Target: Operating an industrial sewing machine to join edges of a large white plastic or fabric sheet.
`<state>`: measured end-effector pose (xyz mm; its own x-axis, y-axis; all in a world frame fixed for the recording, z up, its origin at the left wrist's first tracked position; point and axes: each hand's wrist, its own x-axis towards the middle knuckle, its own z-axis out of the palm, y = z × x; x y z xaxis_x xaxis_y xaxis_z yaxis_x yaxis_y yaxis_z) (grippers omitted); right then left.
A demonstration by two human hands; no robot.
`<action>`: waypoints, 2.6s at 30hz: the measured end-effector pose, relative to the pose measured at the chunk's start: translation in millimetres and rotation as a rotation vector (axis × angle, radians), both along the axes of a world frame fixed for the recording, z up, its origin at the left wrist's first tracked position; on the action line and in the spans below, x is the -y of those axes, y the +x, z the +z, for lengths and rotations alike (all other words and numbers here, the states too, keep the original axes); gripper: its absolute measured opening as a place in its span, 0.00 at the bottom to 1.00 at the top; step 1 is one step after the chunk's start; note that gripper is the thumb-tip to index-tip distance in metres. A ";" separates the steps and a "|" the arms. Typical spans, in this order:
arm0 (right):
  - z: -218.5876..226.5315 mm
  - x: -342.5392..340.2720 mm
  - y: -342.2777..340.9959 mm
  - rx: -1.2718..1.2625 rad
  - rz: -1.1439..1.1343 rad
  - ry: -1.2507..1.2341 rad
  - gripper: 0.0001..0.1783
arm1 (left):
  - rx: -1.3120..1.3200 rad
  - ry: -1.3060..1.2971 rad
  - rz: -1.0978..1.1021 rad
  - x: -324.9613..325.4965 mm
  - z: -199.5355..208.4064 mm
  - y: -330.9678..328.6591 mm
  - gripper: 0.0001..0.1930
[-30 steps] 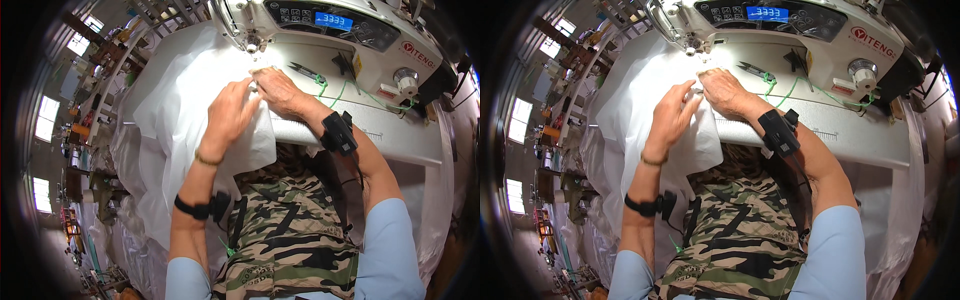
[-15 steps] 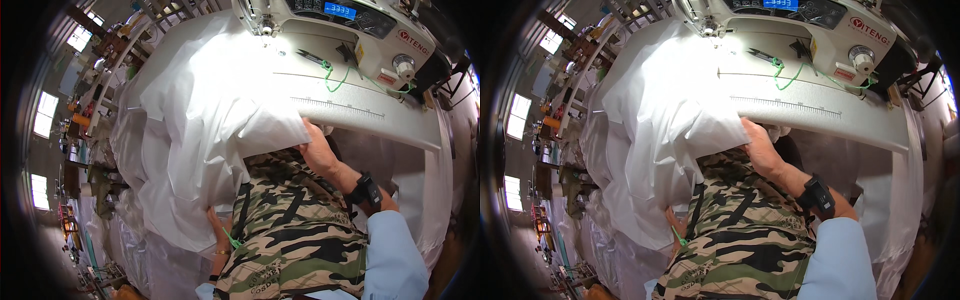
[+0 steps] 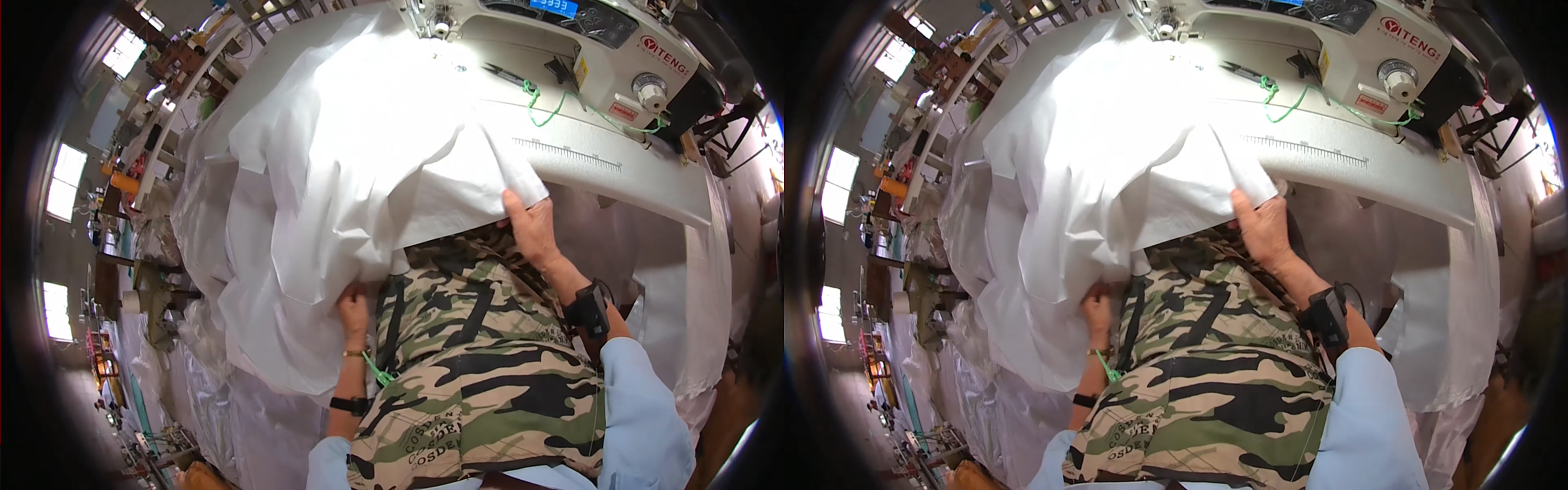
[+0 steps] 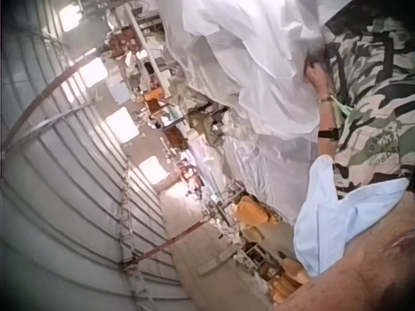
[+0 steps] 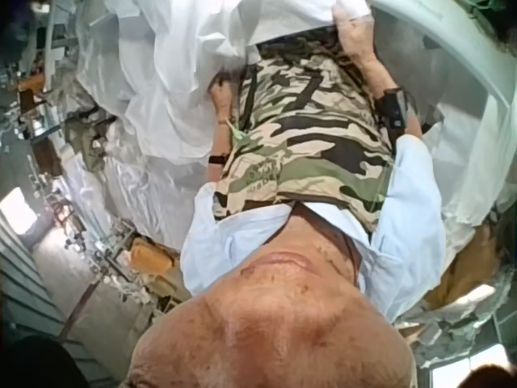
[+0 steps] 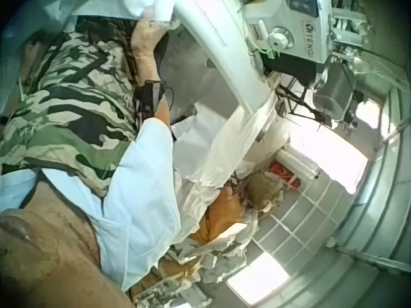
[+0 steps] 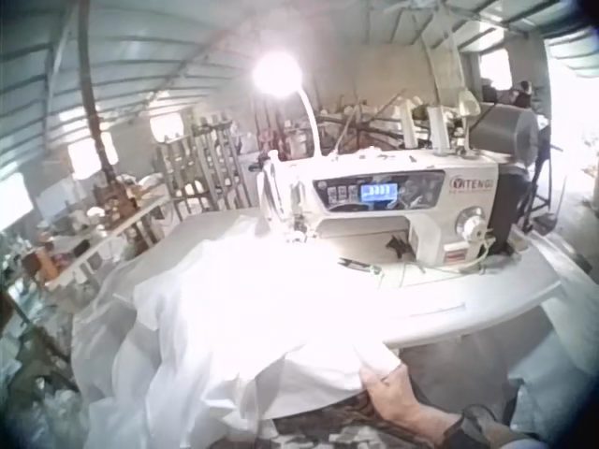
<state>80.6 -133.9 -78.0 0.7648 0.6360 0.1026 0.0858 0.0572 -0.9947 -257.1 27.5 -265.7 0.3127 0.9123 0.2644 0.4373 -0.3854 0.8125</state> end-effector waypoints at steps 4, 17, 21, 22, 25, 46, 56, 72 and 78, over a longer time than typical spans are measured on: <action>-21.8 19.8 34.5 -0.240 0.111 -0.148 0.21 | 0.601 -0.647 0.123 24.1 136.1 -28.9 0.03; 55.0 -85.1 -35.6 -0.460 0.721 0.306 0.22 | 0.678 -0.228 -0.361 72.1 343.4 -45.0 0.28; 48.0 -98.3 -51.4 0.402 0.461 0.479 0.18 | 0.744 -0.173 -0.111 76.1 356.1 -43.5 0.19; 48.5 -93.7 -61.0 0.950 0.336 0.506 0.19 | 0.740 -0.165 -0.102 74.4 359.9 -46.5 0.19; 58.6 -92.7 -94.4 1.038 0.244 0.704 0.21 | 0.492 -0.155 -0.087 67.6 371.7 -57.8 0.10; -52.7 -145.0 -97.9 1.579 0.731 -0.016 0.07 | 0.078 0.393 0.116 63.5 446.2 -47.9 0.20; 1.2 -149.2 -96.3 0.067 1.264 0.122 0.19 | -0.189 0.544 -0.035 54.3 454.3 -42.0 0.34; 85.7 -92.4 -92.8 -0.234 1.209 0.151 0.25 | 0.813 -0.252 0.070 22.9 448.4 -66.5 0.22; 91.4 -52.8 -125.8 -0.196 1.926 0.044 0.24 | 0.335 -0.133 0.082 -64.6 361.2 -135.4 0.06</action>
<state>-45.1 -81.0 13.4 -0.8487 0.5064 0.1525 -0.2081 -0.0548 -0.9766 -392.5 92.1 95.4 0.1533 0.9639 0.2175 0.1635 -0.2418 0.9564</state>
